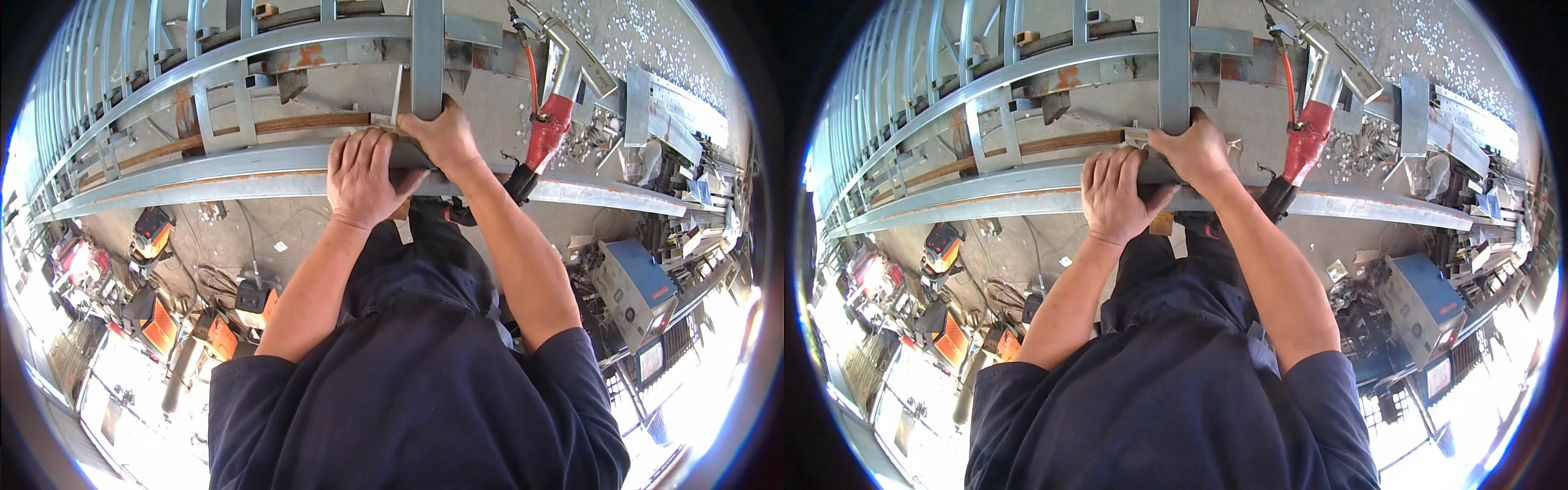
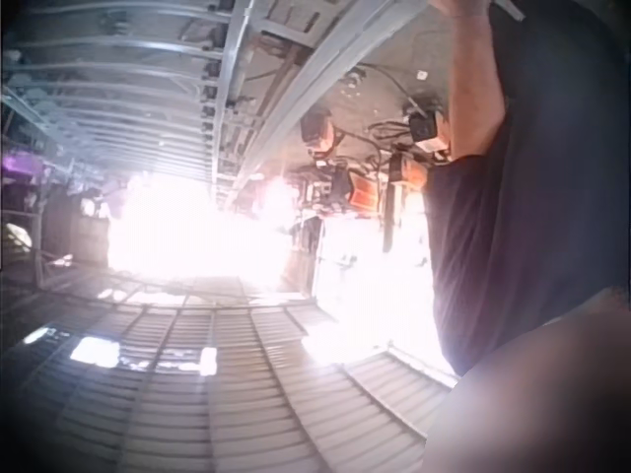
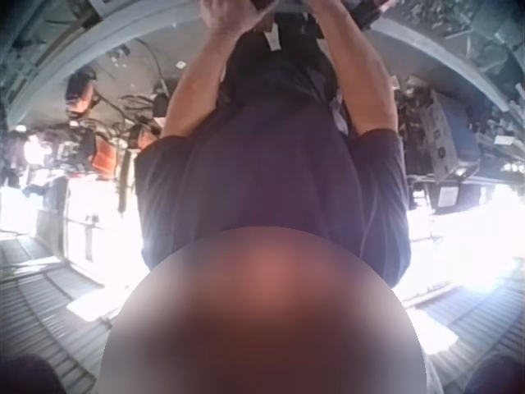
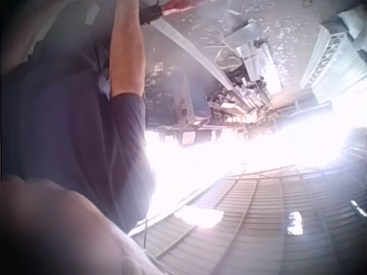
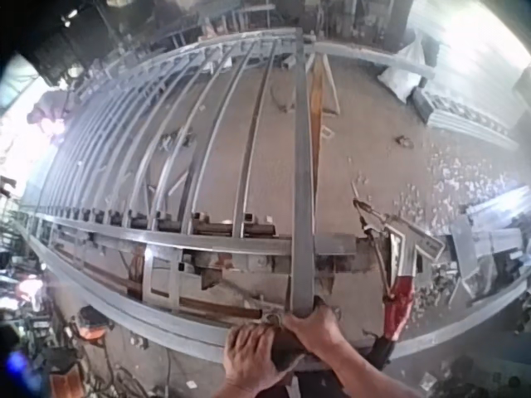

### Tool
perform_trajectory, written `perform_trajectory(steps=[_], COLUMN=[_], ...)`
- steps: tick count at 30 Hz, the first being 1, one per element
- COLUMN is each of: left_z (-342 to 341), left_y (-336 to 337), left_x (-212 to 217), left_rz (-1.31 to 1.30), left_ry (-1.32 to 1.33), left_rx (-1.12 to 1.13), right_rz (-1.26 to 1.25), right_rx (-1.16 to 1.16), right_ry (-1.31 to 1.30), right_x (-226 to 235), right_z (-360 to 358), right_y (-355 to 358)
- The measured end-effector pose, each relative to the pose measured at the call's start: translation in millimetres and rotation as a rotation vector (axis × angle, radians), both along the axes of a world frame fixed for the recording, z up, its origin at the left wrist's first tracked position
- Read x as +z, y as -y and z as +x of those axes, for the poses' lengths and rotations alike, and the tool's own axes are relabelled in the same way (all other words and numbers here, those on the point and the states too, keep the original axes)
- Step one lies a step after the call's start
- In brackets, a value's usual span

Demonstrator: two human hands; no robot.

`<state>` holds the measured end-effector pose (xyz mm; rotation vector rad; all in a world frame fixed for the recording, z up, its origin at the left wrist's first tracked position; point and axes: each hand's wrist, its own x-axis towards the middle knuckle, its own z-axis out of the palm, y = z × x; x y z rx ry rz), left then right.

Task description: The person welds multiple joints on a large metal frame structure using a handheld welding torch. They position the torch at various seams, create welds with visible sparks, and occasionally reposition the frame sections to access different joints.

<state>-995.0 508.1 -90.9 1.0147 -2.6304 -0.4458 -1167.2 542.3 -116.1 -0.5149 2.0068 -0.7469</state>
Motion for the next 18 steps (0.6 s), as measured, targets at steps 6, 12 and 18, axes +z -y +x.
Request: perform_trajectory(steps=[6, 12, 18], left_z=[0, -2, -19], left_y=[-2, 1, 29], left_x=[5, 9, 45], left_rz=[0.035, 0.049, 0.244], left_ry=[-0.015, 0.054, 0.287], left_rx=[0.008, -0.035, -0.212], right_rz=[-0.059, -0.101, 0.039], right_rx=[-0.033, -0.002, 0.078], right_ry=[0.063, 0.229, 0.44], right_x=[1, 19, 30], right_z=[0, -8, -25], right_y=[-1, -1, -10])
